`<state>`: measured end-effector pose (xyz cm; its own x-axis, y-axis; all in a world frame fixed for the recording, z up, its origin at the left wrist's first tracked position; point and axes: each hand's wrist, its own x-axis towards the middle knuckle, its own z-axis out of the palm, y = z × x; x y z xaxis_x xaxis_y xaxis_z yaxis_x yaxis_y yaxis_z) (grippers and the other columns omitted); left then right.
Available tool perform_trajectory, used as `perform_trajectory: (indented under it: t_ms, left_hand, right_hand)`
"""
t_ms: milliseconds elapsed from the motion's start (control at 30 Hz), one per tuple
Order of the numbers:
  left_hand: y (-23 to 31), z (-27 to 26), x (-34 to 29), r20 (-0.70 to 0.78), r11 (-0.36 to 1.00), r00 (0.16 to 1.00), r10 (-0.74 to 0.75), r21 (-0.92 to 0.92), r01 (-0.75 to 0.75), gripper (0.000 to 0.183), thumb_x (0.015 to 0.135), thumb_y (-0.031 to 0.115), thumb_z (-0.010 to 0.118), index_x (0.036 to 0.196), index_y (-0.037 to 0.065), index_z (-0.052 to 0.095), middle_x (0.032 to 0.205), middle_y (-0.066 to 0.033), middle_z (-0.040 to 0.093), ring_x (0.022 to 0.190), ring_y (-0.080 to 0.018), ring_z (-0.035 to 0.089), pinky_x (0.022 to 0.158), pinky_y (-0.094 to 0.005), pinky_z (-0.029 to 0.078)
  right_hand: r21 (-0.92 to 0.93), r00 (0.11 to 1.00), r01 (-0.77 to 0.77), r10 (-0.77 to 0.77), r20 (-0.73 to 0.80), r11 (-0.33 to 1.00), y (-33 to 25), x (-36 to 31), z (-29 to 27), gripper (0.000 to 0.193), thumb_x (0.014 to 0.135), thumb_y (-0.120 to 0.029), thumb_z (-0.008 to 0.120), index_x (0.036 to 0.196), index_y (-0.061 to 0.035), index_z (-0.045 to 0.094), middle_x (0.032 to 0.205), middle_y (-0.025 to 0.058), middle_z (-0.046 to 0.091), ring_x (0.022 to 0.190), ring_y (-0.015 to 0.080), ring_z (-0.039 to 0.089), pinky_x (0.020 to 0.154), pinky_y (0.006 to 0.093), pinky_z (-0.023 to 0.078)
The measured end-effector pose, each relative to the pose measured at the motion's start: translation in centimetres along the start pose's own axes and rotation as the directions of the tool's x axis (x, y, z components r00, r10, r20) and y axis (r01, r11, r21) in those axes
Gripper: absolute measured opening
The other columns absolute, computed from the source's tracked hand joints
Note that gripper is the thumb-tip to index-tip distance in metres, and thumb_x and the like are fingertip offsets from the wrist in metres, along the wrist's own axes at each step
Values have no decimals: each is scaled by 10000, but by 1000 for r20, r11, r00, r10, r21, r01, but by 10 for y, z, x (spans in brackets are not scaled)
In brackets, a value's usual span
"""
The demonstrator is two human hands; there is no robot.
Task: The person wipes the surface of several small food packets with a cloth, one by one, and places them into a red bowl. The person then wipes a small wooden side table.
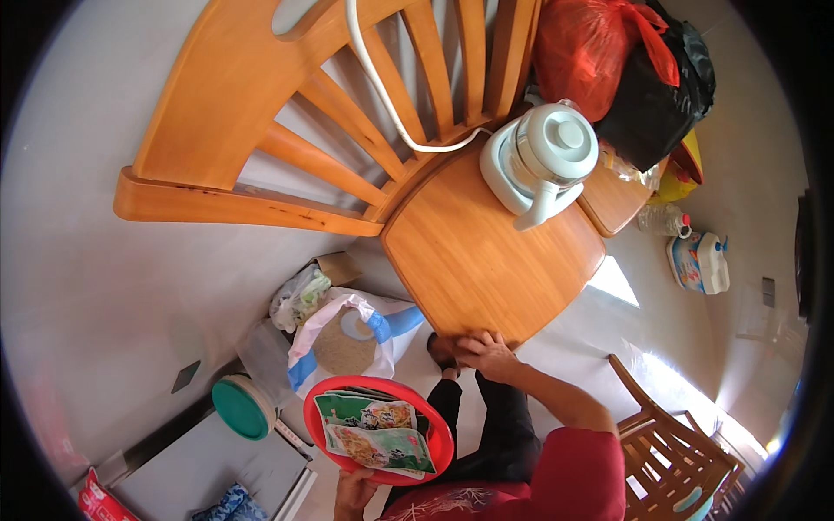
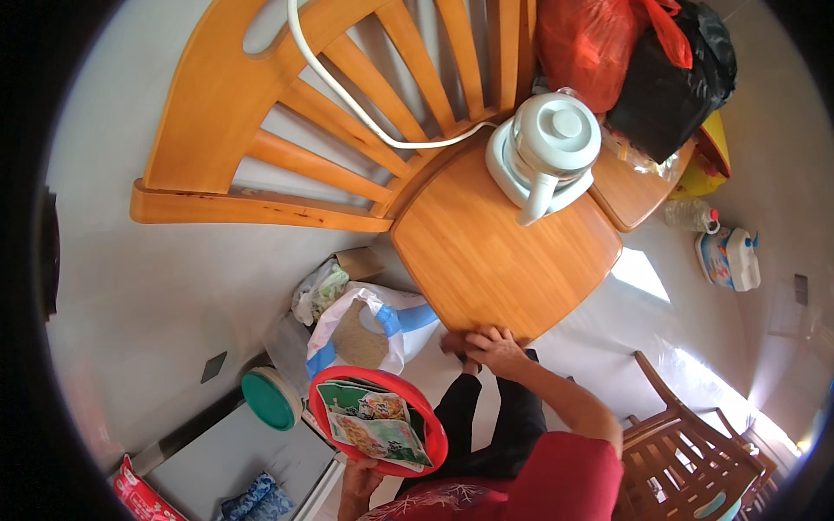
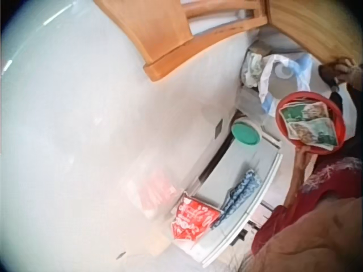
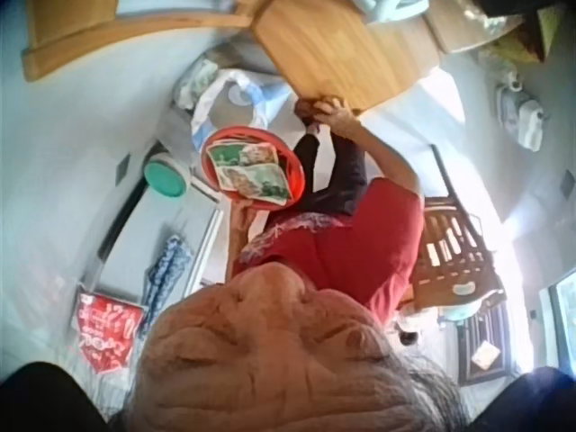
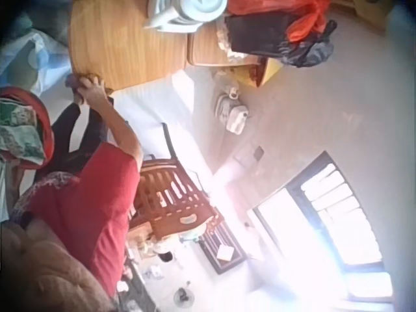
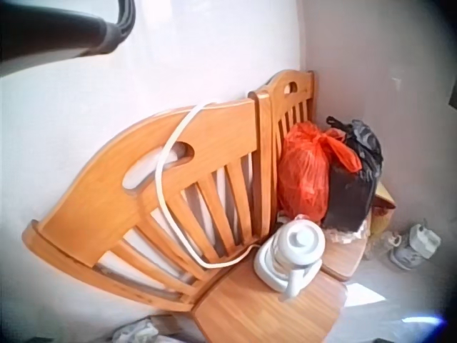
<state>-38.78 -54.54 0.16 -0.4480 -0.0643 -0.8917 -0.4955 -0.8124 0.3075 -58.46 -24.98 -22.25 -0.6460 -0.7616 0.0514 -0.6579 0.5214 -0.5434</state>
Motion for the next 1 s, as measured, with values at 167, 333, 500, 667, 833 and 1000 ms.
perform_trajectory:
  t_ms: [167,333,500,667,833,1000]
  left_hand:
    - [7,-3,6,18,999,1000,-19,32,18,773,694,-113,578,1405,63,331,1331,-150,505,1234,-335,497,1058,-525,401]
    - [2,-5,6,30,1000,1000,1,-15,0,709,737,-136,528,1397,17,318,1336,-179,490,1214,-355,513,1008,-558,444]
    - [2,-8,-3,13,1000,1000,-15,24,15,717,735,-137,528,1399,29,317,1339,-171,486,1219,-354,507,1010,-559,441]
    - [9,2,6,-7,995,999,33,97,-32,750,693,-115,557,1393,45,340,1327,-148,508,1230,-333,502,1046,-513,414]
    - [13,16,46,53,991,998,-17,136,9,740,726,-111,515,1415,67,312,1361,-141,468,1244,-315,493,1053,-510,408]
    - [7,39,100,47,987,998,-51,157,44,746,735,-115,489,1428,92,305,1377,-129,455,1270,-319,469,1065,-568,378]
  right_hand:
    - [-183,878,-433,367,-307,883,63,70,-36,398,789,-160,579,1186,-158,589,1191,91,509,1050,306,490,778,445,424]
    - [-148,524,-810,587,-617,567,56,139,-24,501,788,-176,605,1277,-100,530,1317,124,451,1119,314,461,861,451,388]
    - [-216,830,-543,480,-284,812,-54,83,36,479,792,-220,593,1253,-92,561,1269,104,465,1130,276,452,880,445,380]
    - [-167,933,-279,226,-279,946,-15,131,6,406,786,-193,587,1186,-133,554,1174,91,485,1065,257,494,797,404,410]
    - [-210,896,-393,321,-307,895,-28,94,20,442,829,-236,536,1261,-148,508,1216,87,480,1105,253,467,864,404,388]
    - [-244,913,-391,340,-225,887,-15,-11,6,530,819,-290,528,1320,-125,483,1212,92,485,1110,252,486,889,422,382]
